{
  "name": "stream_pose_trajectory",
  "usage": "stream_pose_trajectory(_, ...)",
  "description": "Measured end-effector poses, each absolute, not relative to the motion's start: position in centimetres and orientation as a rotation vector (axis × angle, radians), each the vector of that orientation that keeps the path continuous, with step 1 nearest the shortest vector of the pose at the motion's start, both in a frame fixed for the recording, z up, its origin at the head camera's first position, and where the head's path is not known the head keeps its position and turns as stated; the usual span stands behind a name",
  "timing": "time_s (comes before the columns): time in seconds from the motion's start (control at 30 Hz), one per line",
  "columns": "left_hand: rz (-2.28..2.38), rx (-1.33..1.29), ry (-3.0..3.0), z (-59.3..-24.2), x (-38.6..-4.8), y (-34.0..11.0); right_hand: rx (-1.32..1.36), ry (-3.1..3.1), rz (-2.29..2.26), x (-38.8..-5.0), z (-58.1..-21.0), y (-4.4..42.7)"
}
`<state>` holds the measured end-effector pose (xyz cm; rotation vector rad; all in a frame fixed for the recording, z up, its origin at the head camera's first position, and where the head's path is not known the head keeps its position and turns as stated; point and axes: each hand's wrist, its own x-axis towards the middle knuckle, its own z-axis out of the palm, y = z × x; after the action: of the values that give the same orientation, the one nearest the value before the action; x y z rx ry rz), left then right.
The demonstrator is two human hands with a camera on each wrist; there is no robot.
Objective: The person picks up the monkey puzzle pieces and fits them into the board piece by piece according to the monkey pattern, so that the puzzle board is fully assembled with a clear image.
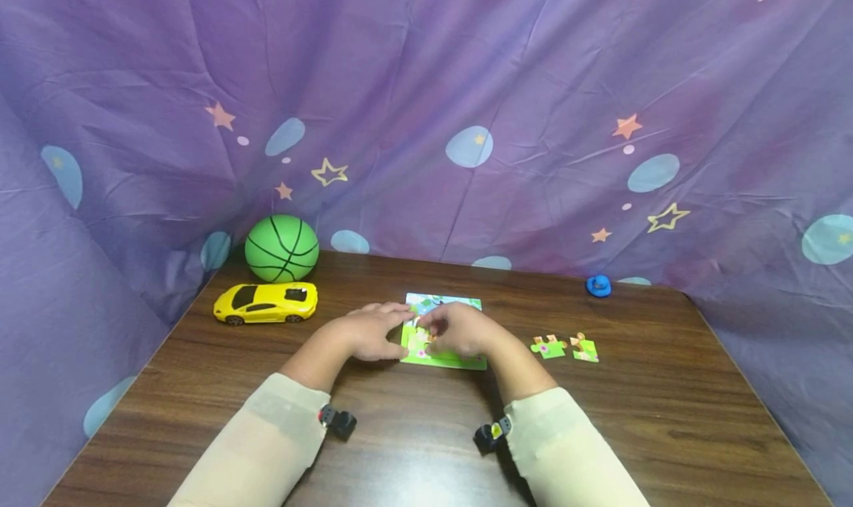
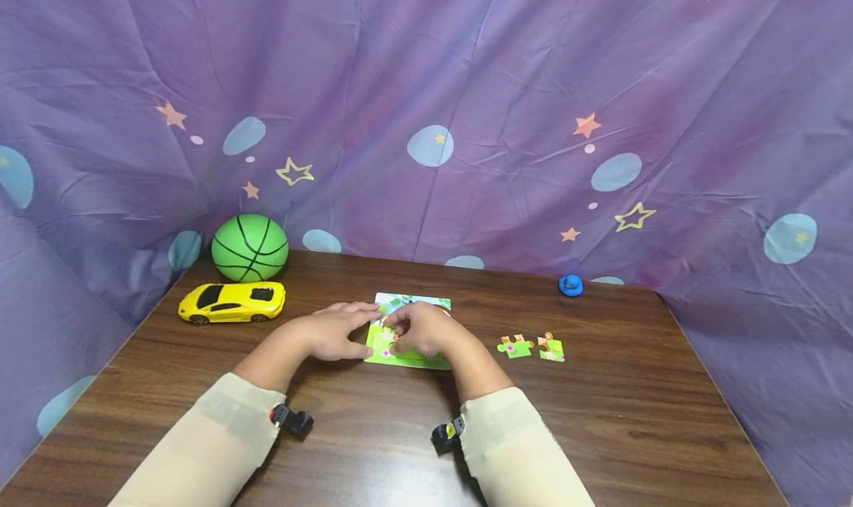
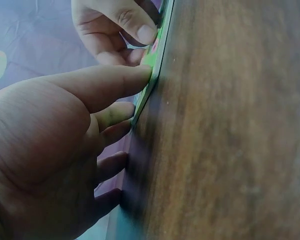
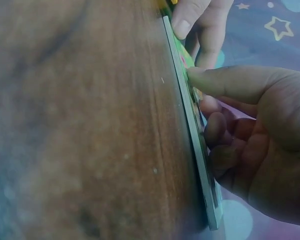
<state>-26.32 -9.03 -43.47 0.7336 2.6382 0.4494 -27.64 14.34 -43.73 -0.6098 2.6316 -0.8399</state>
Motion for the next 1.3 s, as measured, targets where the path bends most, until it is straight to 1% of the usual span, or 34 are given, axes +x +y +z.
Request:
stream_pose_trajectory(0.47, 0.446, 0.738, 2.656, -43.5, -26.3, -8.9, -0.696, 2.674, -0.627, -27.3, -43.5, 14.3)
stream_pose_trajectory(0.63, 0.436, 0.741, 2.660, -43.5, -26.3, -8.9, -0.704, 2.687, -0.617, -27.2, -43.4, 14.3)
stream_pose_trajectory(0.83, 0.436, 0.739, 2.664, -43.5, -26.3, -8.9, -0.671, 2.653, -0.707, -27.5, -43.5, 14.5)
stream_pose_trajectory(0.97, 0.438, 0.736, 2.667, -43.5, -26.4, -8.9, -0.618, 2.530, -0.874, -27.7, -43.2, 15.1)
stream_pose_trajectory(1.17, 0.433, 0.724, 2.661, -43.6, -26.5, -8.8, -0.614, 2.489, -1.069, -28.0, -41.6, 17.0)
stream_pose_trajectory(1.3, 0.442, 0.727, 2.659, -43.6, -26.4, -8.8, -0.617, 2.580, -1.091, -27.9, -40.6, 18.8)
